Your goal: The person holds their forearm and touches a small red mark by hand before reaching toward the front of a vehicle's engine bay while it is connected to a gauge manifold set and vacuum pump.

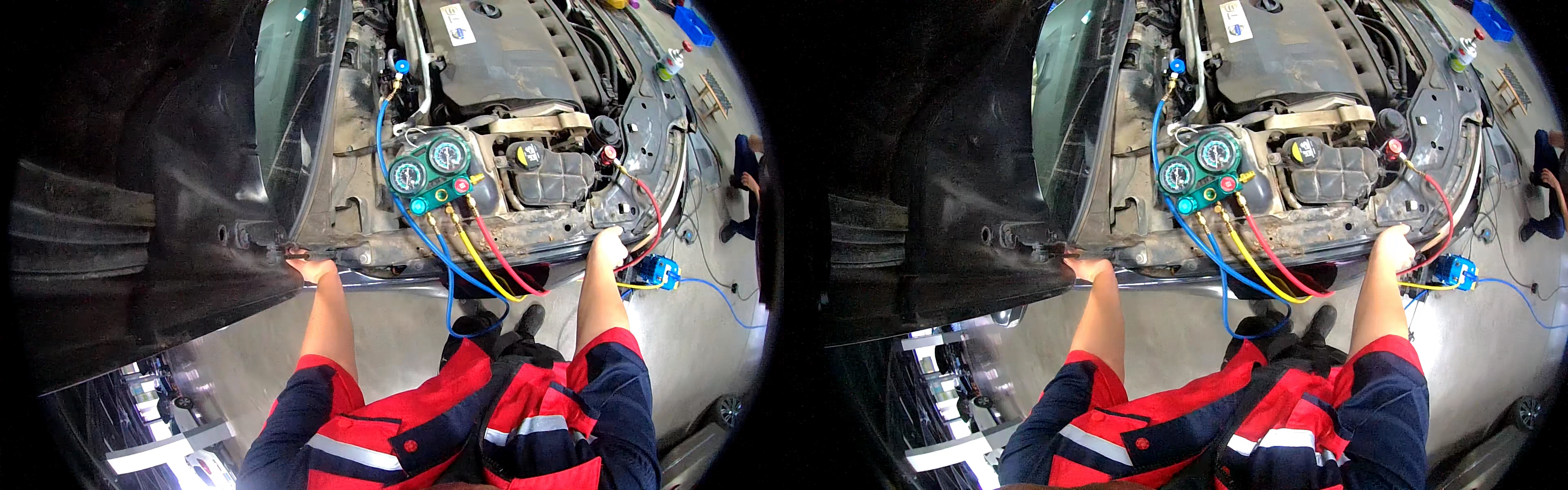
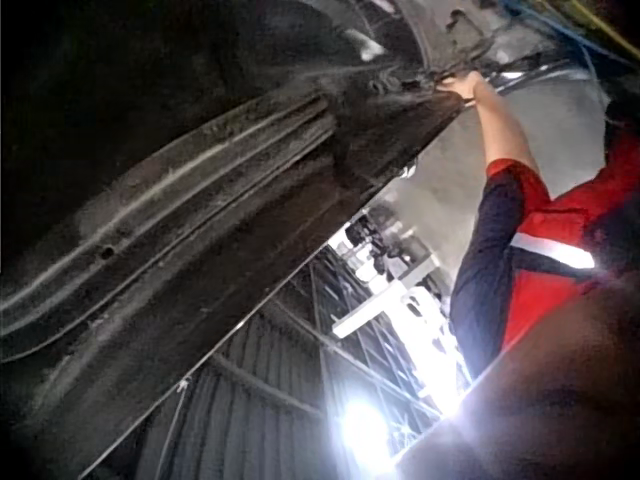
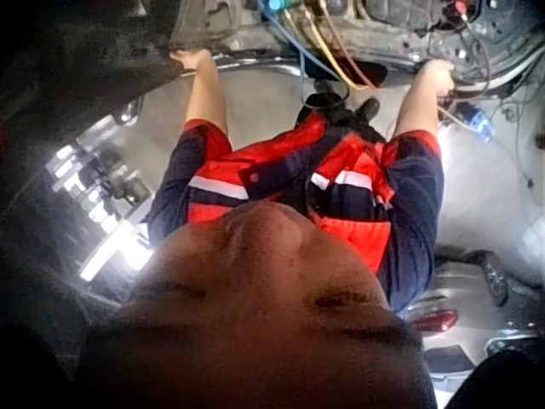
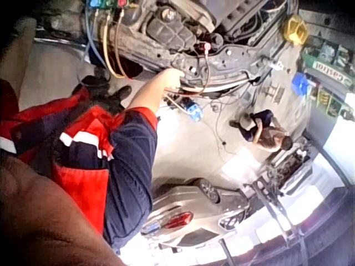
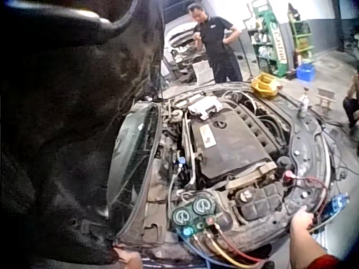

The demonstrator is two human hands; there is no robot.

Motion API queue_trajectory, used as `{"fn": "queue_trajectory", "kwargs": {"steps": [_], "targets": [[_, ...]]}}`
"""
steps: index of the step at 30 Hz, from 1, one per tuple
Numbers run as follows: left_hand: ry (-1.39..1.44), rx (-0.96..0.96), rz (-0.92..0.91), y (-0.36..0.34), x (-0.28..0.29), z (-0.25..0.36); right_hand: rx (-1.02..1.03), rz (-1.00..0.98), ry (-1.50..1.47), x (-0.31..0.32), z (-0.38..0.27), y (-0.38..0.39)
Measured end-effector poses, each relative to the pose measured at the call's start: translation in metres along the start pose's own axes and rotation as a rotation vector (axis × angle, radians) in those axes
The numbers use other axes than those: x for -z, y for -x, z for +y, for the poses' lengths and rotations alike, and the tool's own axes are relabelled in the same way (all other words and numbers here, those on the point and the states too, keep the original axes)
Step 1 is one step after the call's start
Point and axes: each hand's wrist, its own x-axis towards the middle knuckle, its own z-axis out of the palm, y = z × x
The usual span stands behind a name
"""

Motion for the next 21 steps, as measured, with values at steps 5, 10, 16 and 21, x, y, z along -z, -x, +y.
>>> {"fn": "queue_trajectory", "kwargs": {"steps": [5,10,16,21], "targets": [[0.264,0.222,0.005,0.007,-0.003,-0.002,0.008,-0.029,0.007,-0.003,0.006,-0.017],[0.216,0.189,0.065,0.029,-0.022,0.022,-0.019,-0.017,-0.036,-0.001,0.006,-0.014],[0.147,0.171,0.124,0.025,-0.014,0.017,-0.001,-0.055,0.008,-0.001,0.003,-0.015],[-0.001,0.067,0.018,0.020,-0.011,0.015,0.014,-0.054,-0.045,0.001,0.005,-0.011]]}}
